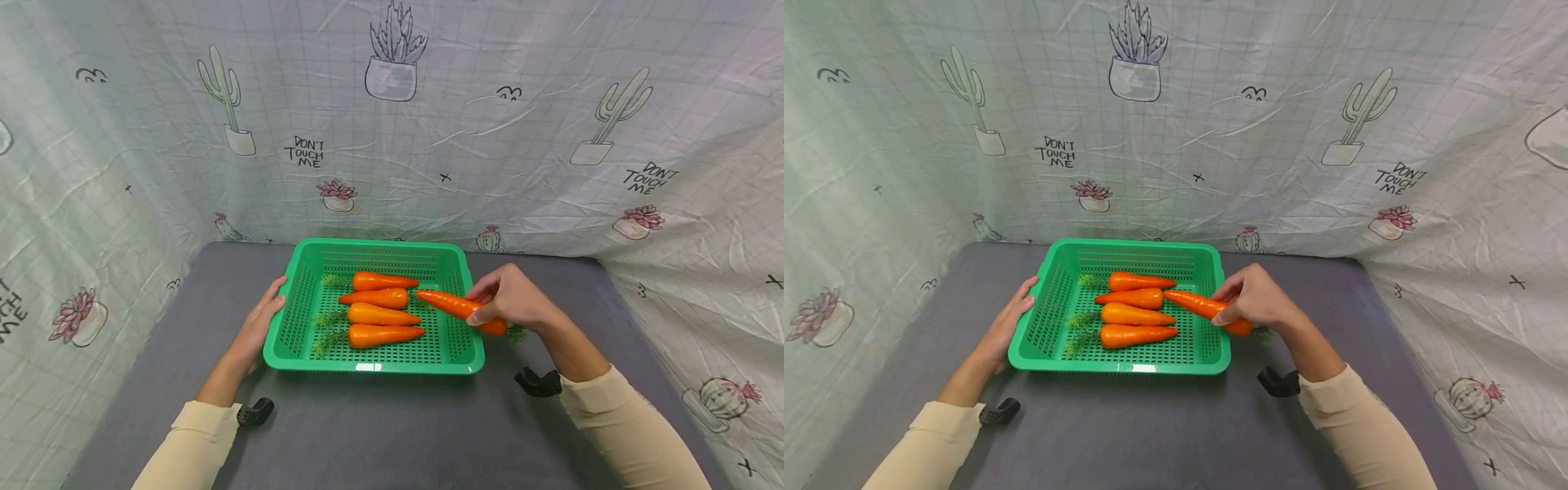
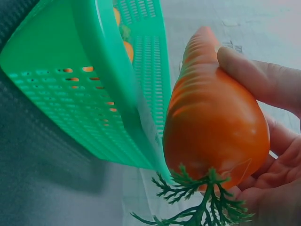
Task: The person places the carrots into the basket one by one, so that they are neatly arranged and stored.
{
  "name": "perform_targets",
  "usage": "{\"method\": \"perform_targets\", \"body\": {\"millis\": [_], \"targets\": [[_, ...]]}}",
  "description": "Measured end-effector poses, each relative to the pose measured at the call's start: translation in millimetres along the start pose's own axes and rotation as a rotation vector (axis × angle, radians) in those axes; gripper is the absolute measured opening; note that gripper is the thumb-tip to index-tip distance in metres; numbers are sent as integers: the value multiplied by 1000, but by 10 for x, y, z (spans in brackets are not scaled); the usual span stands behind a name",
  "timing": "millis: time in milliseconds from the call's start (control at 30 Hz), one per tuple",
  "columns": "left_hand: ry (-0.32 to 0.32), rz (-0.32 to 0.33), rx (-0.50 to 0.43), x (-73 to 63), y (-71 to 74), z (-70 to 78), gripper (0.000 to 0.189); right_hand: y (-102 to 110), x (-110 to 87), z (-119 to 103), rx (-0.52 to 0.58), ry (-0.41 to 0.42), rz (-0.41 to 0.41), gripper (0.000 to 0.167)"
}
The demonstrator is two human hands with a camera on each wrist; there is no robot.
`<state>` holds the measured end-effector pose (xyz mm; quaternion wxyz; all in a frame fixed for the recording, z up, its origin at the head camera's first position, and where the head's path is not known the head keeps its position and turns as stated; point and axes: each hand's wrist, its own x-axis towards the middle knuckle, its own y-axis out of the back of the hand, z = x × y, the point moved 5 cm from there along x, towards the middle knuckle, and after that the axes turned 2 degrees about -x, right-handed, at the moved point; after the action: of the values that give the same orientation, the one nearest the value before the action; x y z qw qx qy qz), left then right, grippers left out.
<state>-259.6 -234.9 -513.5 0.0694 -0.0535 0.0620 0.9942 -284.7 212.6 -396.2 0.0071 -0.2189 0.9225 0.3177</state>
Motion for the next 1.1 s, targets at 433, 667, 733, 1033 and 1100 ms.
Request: {"method": "perform_targets", "body": {"millis": [433,667,733,1033,1100], "targets": [[-14,3,-6,-2,-3,27,59,-142,85,-132,-13,36,-66,36],[-8,9,-6,-13,5,47,59,-259,140,-240,-28,86,-110,30],[-8,8,-10,-13,6,47,59,-295,158,-273,-41,111,-121,29],[-1,3,-19,-9,0,42,59,-435,225,-354,-60,160,-169,28],[-2,2,-19,-9,-3,43,59,-464,235,-372,-60,170,-180,29]]}}
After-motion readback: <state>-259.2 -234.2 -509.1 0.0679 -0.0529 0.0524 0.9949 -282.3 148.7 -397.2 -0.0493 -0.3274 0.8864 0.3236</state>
